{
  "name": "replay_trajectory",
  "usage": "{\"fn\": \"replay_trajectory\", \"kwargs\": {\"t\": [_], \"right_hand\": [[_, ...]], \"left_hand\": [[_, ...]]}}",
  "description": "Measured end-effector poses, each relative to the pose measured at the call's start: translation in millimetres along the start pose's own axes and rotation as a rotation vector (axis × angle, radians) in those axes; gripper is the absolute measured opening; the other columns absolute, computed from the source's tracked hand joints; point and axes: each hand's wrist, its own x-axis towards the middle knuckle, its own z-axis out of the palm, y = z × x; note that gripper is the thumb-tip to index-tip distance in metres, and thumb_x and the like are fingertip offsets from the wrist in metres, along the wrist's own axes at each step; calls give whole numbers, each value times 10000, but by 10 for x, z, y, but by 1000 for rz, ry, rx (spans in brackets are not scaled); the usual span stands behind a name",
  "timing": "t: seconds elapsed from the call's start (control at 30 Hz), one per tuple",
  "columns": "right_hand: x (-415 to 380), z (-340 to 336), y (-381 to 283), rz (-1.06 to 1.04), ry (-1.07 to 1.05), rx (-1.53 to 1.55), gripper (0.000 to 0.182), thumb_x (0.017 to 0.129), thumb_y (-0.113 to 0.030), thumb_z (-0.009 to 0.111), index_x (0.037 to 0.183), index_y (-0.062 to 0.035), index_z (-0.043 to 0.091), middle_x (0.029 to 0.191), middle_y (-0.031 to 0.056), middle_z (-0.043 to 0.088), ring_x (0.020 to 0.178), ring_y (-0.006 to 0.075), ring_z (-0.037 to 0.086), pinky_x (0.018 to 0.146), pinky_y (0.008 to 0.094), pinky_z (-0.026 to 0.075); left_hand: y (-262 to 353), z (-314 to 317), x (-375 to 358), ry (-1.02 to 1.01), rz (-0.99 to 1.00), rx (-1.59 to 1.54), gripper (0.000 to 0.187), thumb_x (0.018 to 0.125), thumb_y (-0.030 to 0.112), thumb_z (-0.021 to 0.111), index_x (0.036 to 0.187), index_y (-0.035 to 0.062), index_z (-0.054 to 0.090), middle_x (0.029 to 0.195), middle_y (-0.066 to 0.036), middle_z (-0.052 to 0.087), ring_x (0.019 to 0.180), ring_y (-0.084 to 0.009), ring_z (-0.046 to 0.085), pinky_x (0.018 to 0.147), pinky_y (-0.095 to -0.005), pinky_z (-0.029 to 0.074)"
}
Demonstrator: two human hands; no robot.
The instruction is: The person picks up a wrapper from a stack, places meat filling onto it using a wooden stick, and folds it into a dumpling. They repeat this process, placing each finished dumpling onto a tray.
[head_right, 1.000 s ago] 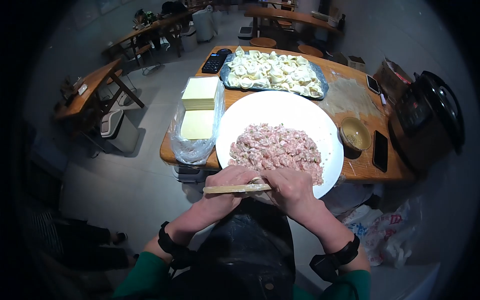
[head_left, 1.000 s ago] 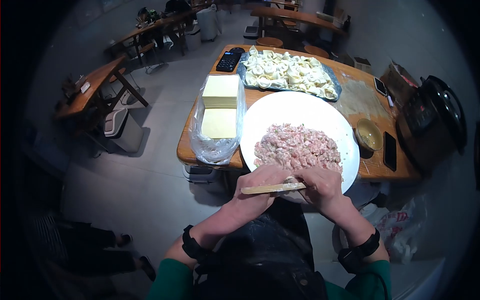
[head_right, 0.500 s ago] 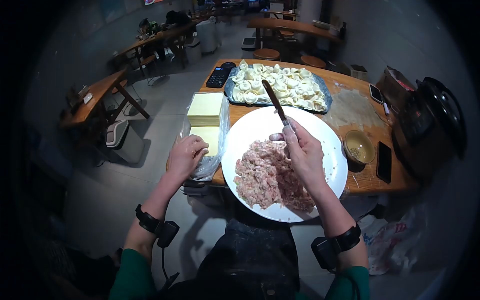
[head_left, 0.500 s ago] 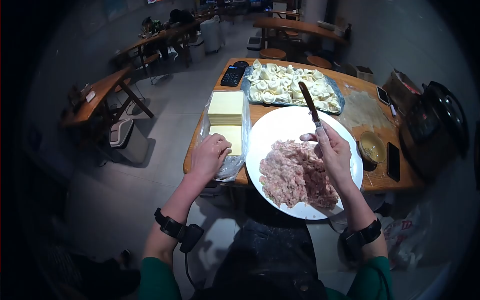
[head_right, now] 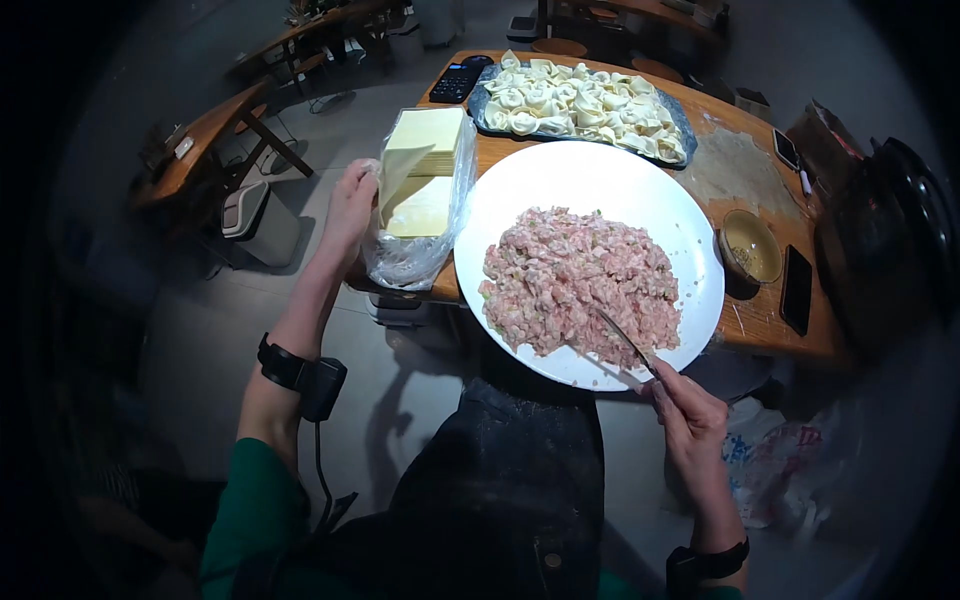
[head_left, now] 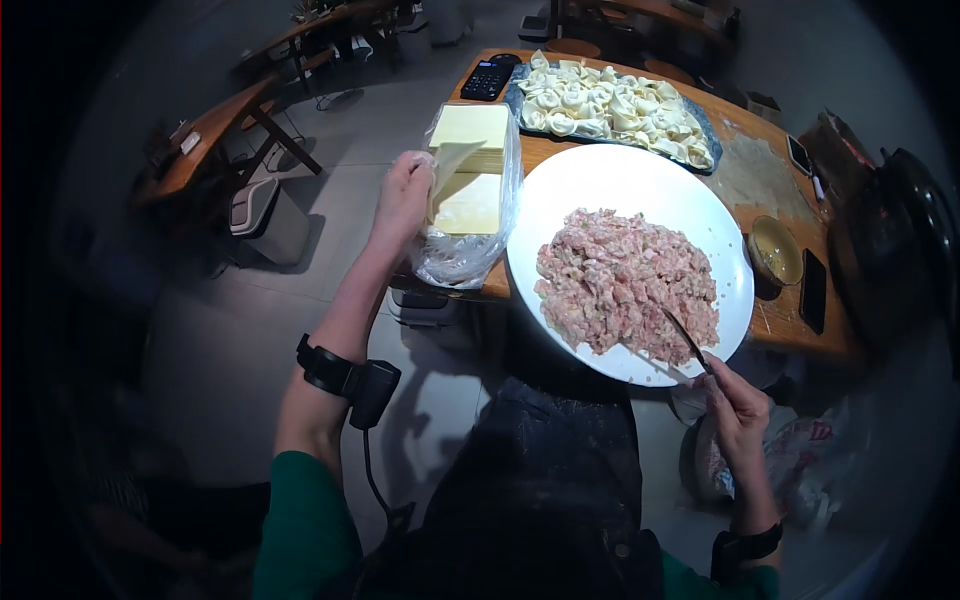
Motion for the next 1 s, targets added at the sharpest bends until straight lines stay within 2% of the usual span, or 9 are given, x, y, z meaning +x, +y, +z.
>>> {"fn": "replay_trajectory", "kwargs": {"t": [0.07, 0.13, 0.2, 0.27, 0.33, 0.43, 0.6, 0.73, 1.0], "right_hand": [[-11, -76, -120, -162, -12, -262, 331, 802, 68, 575, 1111, -41, 624, 780, 109, 638, 635, 179, 595, 589, 258, 463], [-78, -168, -123, -254, -25, -474, 385, 729, 87, 605, 1085, -57, 635, 791, 116, 638, 702, 240, 635, 610, 301, 494], [-128, -224, -165, -306, -4, -668, 462, 663, 95, 620, 1087, -87, 640, 790, 89, 641, 714, 227, 642, 602, 303, 504], [-157, -259, -122, -369, 36, -748, 493, 648, 97, 618, 1101, -99, 635, 752, 68, 622, 683, 208, 631, 584, 294, 496], [-162, -265, -121, -364, 33, -790, 500, 648, 95, 616, 1107, -103, 632, 736, 62, 611, 667, 203, 624, 572, 289, 491], [-184, -225, -75, -347, -2, -834, 509, 648, 92, 613, 1115, -109, 626, 709, 50, 591, 646, 194, 613, 552, 281, 480], [-179, -210, -50, -337, -45, -851, 510, 648, 91, 611, 1116, -109, 625, 688, 42, 575, 625, 192, 598, 522, 280, 465], [-127, -162, 1, -411, 80, -836, 510, 645, 89, 612, 1115, -109, 626, 646, 35, 545, 582, 184, 576, 493, 291, 451], [-101, -87, -29, -323, -62, -806, 516, 649, 74, 604, 1129, -116, 618, 622, 23, 521, 556, 176, 561, 467, 311, 443]], "left_hand": [[67, -57, -84, 54, -178, -776, 218, 940, 162, 417, 1056, 10, 522, 1075, -88, 597, 968, -171, 599, 835, -321, 494], [191, -85, -293, 66, -372, -1103, 341, 964, 193, 355, 1204, -28, 458, 1178, -128, 565, 1080, -215, 562, 951, -345, 442], [408, -116, -612, 9, -446, -1310, 365, 981, 222, 313, 1228, -8, 451, 1233, -145, 536, 1131, -258, 534, 975, -406, 434], [304, -111, -895, -237, -334, -1488, 367, 984, 229, 333, 1249, -2, 435, 1257, -150, 518, 1170, -267, 504, 997, -439, 413], [331, -76, -1148, -341, -498, -1697, 358, 975, 211, 388, 1270, 10, 421, 1292, -137, 494, 1210, -266, 468, 1031, -453, 378], [294, 50, -1566, -204, -757, -1607, 366, 958, 189, 444, 1285, 26, 415, 1308, -128, 484, 1224, -262, 456, 1053, -461, 350], [248, 375, -2088, -309, -966, -1453, 396, 954, 202, 447, 1310, 44, 378, 1304, -119, 475, 1239, -259, 433, 1067, -438, 323], [347, 617, -2220, -501, -1096, -1195, 423, 946, 237, 467, 1300, 24, 380, 1250, -140, 504, 1146, -246, 516, 990, -403, 403], [641, 996, -2141, -653, -879, -1378, 424, 989, 244, 344, 1288, -56, 368, 1270, -153, 487, 1171, -235, 495, 1003, -365, 377]]}}
